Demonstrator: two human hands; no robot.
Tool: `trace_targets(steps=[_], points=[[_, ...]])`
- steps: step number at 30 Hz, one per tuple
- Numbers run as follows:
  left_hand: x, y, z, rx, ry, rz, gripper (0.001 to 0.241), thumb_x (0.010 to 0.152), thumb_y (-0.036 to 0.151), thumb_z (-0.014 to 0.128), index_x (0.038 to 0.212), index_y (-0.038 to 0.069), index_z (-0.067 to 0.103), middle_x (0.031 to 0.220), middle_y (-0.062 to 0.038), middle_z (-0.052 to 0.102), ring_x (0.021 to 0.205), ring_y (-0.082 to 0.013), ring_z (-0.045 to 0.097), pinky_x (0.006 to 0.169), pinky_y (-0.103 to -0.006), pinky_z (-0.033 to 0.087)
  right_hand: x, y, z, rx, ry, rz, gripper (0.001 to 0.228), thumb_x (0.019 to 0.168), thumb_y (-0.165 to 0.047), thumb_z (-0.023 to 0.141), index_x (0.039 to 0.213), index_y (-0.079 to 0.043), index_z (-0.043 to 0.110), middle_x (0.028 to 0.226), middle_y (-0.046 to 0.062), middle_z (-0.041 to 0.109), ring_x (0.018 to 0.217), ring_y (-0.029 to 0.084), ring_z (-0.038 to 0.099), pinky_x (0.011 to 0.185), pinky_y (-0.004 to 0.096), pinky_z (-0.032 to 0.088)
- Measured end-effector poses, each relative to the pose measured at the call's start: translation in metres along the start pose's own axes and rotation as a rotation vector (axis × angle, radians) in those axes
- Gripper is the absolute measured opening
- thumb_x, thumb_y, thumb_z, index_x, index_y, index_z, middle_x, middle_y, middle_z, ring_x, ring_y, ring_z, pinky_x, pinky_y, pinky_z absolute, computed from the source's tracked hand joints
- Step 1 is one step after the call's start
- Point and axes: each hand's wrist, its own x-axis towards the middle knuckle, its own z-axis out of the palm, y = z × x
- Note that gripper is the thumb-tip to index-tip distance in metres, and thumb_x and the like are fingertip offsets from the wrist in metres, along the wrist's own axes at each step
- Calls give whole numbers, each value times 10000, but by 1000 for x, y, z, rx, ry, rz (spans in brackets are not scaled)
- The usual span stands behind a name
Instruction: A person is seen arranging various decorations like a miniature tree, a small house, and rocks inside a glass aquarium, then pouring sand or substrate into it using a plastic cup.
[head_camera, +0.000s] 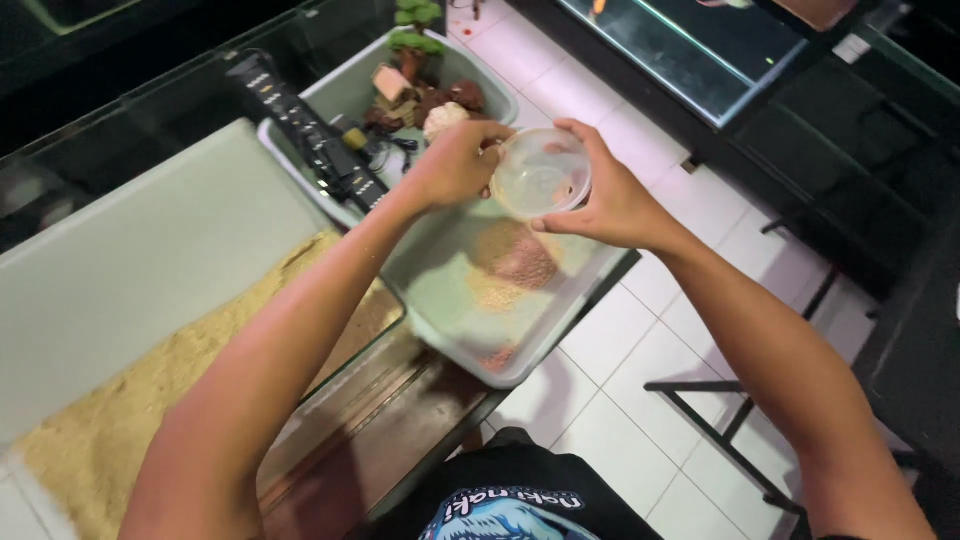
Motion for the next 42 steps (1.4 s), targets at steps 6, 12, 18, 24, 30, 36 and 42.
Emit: trace_targets(steps=[6, 12, 18, 24, 30, 36, 42], points=[[-99, 49, -84, 141, 165, -26, 432, 958, 104, 469, 1262, 151, 773, 883, 3, 796, 581, -143, 688, 639, -337, 582, 35, -77, 38, -81, -120, -346, 1160, 761, -338, 987, 1645, -37, 299, 1701, 129, 440, 1533, 228, 536, 1199, 366, 430], [-214, 15, -155, 42, 326, -203, 270, 1033, 51, 521, 1145, 112, 759, 933, -6, 728, 716, -112, 703, 607, -295, 655, 98, -129, 125, -212, -318, -554, 1234, 699, -385, 1031, 1650, -50, 319, 1659, 148, 488, 1456, 267, 554, 1185, 368, 420], [-330, -27, -190, 81, 374, -470, 337, 1004, 68, 659, 1326, -7, 725, 1050, -145, 753, 754, -193, 817, 697, -329, 726, 108, -192, 224, -132, -646, -555, 1278, 639, -283, 1039, 1698, -141, 339, 1564, 243, 574, 1494, 480, 521, 1255, 583, 410], [-380, -108, -210, 522, 163, -844, 409, 988, 301, 792, 1389, 241, 741, 1297, -110, 778, 1212, -330, 758, 1027, -462, 611, 110, -216, 311, -202, -911, -614, 1251, 706, -196, 993, 1714, -80, 262, 1594, 316, 484, 1041, 464, 741, 973, 567, 563], [-382, -203, -160, 665, 222, -918, 379, 1025, 330, 671, 1400, 283, 670, 1338, -39, 751, 1253, -249, 740, 1015, -490, 633, 105, -197, 383, -325, -1110, -706, 1267, 702, -212, 1024, 1686, -3, 255, 1518, 354, 489, 948, 481, 771, 871, 575, 636], [-398, -274, -97, 909, 470, -805, 224, 1020, 270, 631, 1139, 248, 819, 1026, 19, 779, 1026, -176, 788, 838, -417, 648, 111, -172, 447, -383, -1282, -817, 1274, 711, -347, 983, 1688, 17, 250, 1603, 318, 376, 1174, 560, 710, 995, 630, 591], [-378, -160, -145, 466, 138, -1014, 442, 1080, 236, 584, 1514, 180, 654, 1439, -112, 714, 1374, -327, 664, 1016, -628, 600, 123, -10, 595, -155, -1058, -1518, 560, 947, -441, 773, 1217, 50, 777, 1076, 288, 763, 956, 514, 707, 982, 621, 550]])
